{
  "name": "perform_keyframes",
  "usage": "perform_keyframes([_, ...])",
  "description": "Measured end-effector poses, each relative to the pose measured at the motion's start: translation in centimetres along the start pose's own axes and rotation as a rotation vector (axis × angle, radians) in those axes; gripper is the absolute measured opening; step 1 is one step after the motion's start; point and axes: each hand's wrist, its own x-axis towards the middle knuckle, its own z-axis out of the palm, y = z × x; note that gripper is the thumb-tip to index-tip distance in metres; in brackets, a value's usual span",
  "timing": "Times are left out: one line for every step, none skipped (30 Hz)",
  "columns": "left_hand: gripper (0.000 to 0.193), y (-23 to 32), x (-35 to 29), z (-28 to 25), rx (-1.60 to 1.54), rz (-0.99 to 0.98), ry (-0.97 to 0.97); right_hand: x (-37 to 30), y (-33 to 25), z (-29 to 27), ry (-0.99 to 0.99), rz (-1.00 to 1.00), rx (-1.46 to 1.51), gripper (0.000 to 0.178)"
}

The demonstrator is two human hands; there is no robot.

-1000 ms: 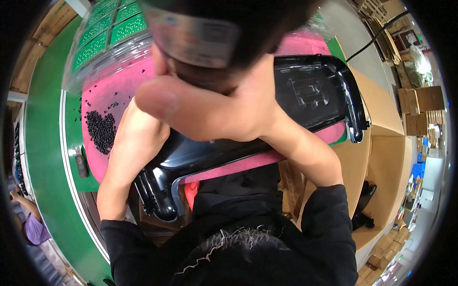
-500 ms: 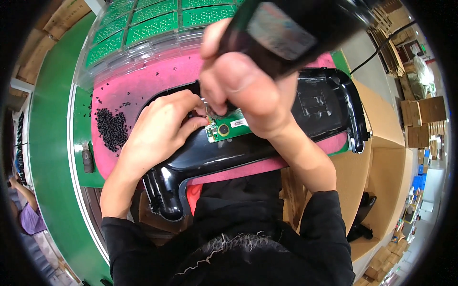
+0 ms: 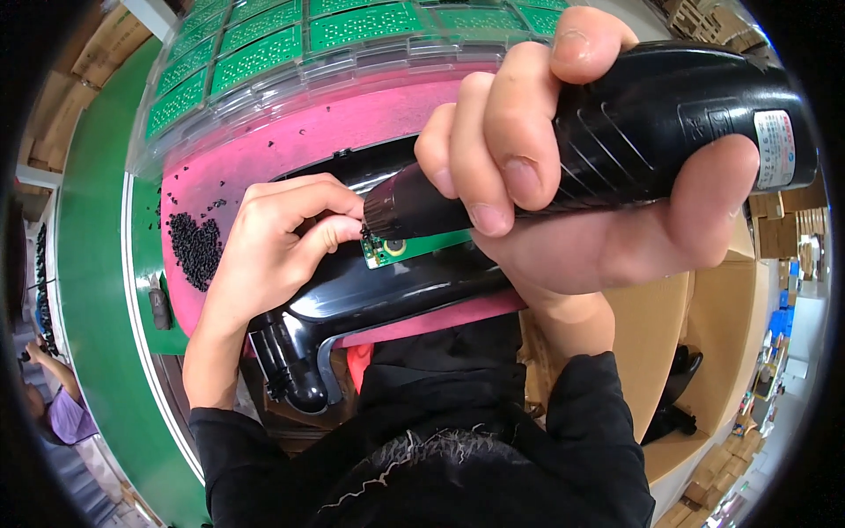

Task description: Assembling circuit boards into plastic housings using an electric screwdriver.

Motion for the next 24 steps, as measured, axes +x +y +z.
perform_keyframes([0.009,0.1,0.0,-0.1,-0.012,-0.020,-0.026,0.0,0.1,-0.8,-0.047,-0.002,0.016,0.061])
perform_keyframes([0.009,0.2,0.0,-0.1,-0.025,-0.041,-0.052,0.1,0.2,-1.5,-0.094,-0.004,0.033,0.061])
perform_keyframes([0.009,0.3,0.1,-0.2,-0.024,-0.040,-0.056,0.1,0.2,-2.1,-0.142,-0.005,0.049,0.061])
perform_keyframes([0.011,0.5,0.3,-0.3,-0.082,-0.108,-0.126,0.1,0.2,-2.5,-0.189,-0.007,0.066,0.062])
perform_keyframes([0.014,0.6,0.4,-0.4,-0.140,-0.175,-0.195,0.1,0.2,-2.6,-0.185,-0.009,0.066,0.062])
perform_keyframes([0.014,0.7,0.5,-0.4,-0.140,-0.176,-0.200,0.0,0.2,-2.8,-0.198,-0.006,0.071,0.062])
perform_keyframes([0.018,0.9,0.5,-0.5,-0.090,-0.138,-0.183,0.1,0.1,-2.8,-0.212,-0.005,0.076,0.062])
perform_keyframes([0.022,1.0,0.5,-0.5,-0.041,-0.100,-0.168,0.1,0.2,-3.0,-0.229,-0.003,0.085,0.062])
perform_keyframes([0.022,0.9,0.4,-0.4,-0.040,-0.099,-0.173,0.1,0.3,-3.1,-0.245,0.000,0.094,0.062])
perform_keyframes([0.027,0.3,0.0,-0.5,-0.025,-0.037,-0.115,-0.3,0.4,-0.2,-0.055,0.049,0.099,0.064])
perform_keyframes([0.031,0.2,0.1,-0.3,-0.016,0.039,-0.068,0.2,0.6,0.0,-0.047,0.045,0.090,0.064])
perform_keyframes([0.025,0.8,0.2,-0.2,0.049,0.016,-0.065,0.8,0.9,-0.3,-0.131,0.046,0.179,0.064])
perform_keyframes([0.025,0.5,0.2,-0.2,0.049,0.014,-0.066,1.2,1.1,-0.4,-0.221,0.051,0.277,0.065])
perform_keyframes([0.021,0.0,0.1,-0.1,0.084,0.114,-0.022,0.1,-0.3,0.2,-0.094,0.105,0.059,0.066])
perform_keyframes([0.017,-0.3,0.0,-0.1,0.119,0.213,0.022,0.4,-0.4,0.2,-0.093,0.107,0.060,0.066])
perform_keyframes([0.010,0.0,0.2,0.0,0.123,0.225,0.019,1.0,-0.3,0.1,-0.153,0.162,0.128,0.066])
perform_keyframes([0.010,0.1,0.3,0.0,0.121,0.225,0.018,1.2,-0.2,0.0,-0.212,0.218,0.196,0.066])
perform_keyframes([0.008,0.1,0.3,0.0,0.162,0.202,0.048,1.1,-0.2,0.1,-0.211,0.220,0.196,0.066])
perform_keyframes([0.007,0.2,0.2,0.0,0.208,0.180,0.082,0.8,-0.1,0.2,-0.175,0.236,0.125,0.066])
perform_keyframes([0.004,0.1,0.2,-0.3,0.283,0.183,0.151,0.4,0.0,0.4,-0.141,0.252,0.055,0.066])
perform_keyframes([0.001,0.1,0.2,-0.5,0.259,0.151,0.210,-0.1,0.2,0.5,-0.106,0.268,-0.015,0.066])
perform_keyframes([0.001,-0.1,0.3,-0.5,0.213,0.131,0.259,-0.3,0.4,0.4,-0.070,0.286,-0.088,0.067])
perform_keyframes([0.003,-0.2,0.4,-0.4,0.167,0.111,0.309,-0.4,0.8,-0.1,-0.128,0.289,-0.052,0.068])
perform_keyframes([0.003,-0.2,0.5,-0.3,0.166,0.109,0.314,-0.7,1.4,0.2,-0.055,0.284,0.033,0.068])
